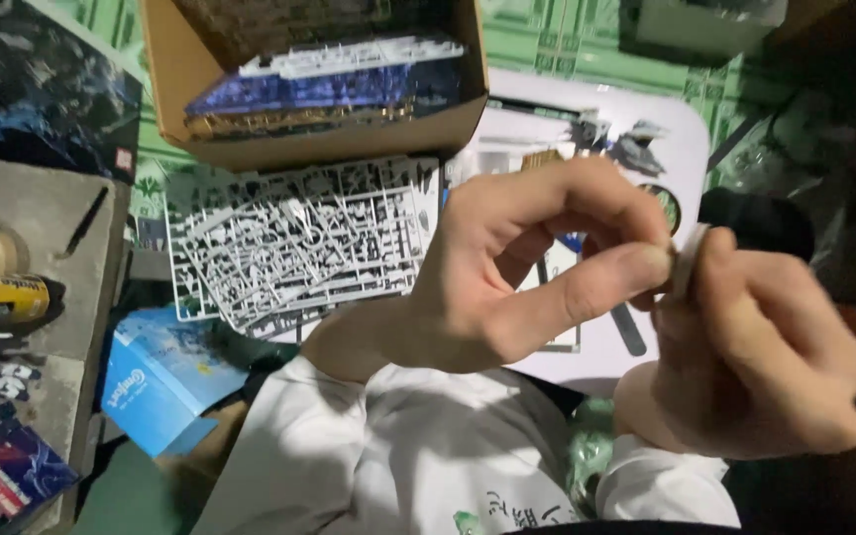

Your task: Assembling a plastic model kit, specifically cleaning and sanding a small component.

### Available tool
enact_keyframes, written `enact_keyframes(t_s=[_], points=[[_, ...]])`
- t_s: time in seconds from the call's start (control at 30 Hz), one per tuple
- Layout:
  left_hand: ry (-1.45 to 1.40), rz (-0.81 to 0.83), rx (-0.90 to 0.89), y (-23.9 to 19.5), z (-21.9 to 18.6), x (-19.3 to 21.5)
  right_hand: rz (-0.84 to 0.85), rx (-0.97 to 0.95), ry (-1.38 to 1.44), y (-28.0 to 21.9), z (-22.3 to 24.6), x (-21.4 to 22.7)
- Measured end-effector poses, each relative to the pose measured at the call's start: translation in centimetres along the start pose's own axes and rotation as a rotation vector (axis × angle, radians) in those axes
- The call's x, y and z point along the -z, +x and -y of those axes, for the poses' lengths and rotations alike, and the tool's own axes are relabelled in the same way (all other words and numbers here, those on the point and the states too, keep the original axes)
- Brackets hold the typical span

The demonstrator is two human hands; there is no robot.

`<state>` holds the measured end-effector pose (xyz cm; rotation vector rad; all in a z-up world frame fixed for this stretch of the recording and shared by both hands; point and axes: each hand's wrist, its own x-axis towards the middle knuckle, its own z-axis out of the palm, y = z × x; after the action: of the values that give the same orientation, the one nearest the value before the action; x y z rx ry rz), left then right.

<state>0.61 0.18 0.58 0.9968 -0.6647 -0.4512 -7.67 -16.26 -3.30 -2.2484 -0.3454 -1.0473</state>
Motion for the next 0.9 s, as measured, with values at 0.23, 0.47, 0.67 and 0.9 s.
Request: enact_keyframes(t_s=[0.23,0.47,0.67,0.9], points=[[-0.075,-0.043,-0.009,0.2,0.2,-0.6,-0.154,-0.015,0.293,0.8,-1.0,-0.7],[-0.197,0.03,-0.015,0.1,0.9,0.1,-0.162,0.032,0.161,1.5,0.2,-0.3],[-0.164,0.011,-0.025,-0.1,0.6,0.0,-0.145,-0.006,0.04,1.5,1.4,-0.5],[-0.047,-0.098,-0.094,-0.3,0.7,-0.4,-0.132,-0.046,0.008,1.7,2.7,-0.7]])
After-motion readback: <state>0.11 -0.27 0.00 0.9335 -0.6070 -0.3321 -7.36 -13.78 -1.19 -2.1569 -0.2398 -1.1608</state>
